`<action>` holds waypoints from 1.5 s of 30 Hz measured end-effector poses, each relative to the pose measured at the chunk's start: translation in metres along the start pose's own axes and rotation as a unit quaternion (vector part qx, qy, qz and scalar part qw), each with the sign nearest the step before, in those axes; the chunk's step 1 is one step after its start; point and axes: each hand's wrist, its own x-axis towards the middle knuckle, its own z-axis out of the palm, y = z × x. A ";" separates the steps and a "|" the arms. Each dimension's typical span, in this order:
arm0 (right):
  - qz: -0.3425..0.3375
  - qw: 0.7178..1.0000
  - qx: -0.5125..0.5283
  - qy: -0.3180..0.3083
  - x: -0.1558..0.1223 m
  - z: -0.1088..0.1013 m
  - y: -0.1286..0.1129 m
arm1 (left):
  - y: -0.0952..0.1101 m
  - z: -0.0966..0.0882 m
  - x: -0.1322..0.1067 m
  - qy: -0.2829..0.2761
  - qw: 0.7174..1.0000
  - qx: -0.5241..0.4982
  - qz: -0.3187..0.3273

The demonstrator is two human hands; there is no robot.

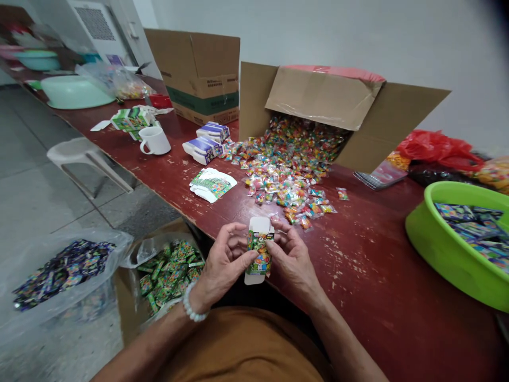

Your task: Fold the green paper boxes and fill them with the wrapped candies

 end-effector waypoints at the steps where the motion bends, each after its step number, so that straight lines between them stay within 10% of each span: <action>1: 0.005 1.000 0.018 0.013 -0.001 0.002 0.000 | -0.002 0.001 -0.002 0.004 1.000 0.016 0.018; 20: 0.049 0.998 -0.039 -0.028 0.010 -0.009 0.002 | -0.002 -0.007 0.004 -0.028 0.995 0.082 -0.052; 26: 0.014 0.995 -0.091 -0.034 0.007 -0.008 0.001 | -0.004 -0.004 0.002 -0.003 0.997 -0.040 -0.064; 34: -0.056 0.983 -0.166 -0.048 -0.003 -0.003 0.001 | -0.013 0.003 -0.004 -0.110 0.930 -0.222 -0.272; 45: 0.022 0.988 -0.128 -0.079 0.003 0.000 -0.006 | -0.014 0.016 0.001 -0.073 0.966 -0.136 -0.206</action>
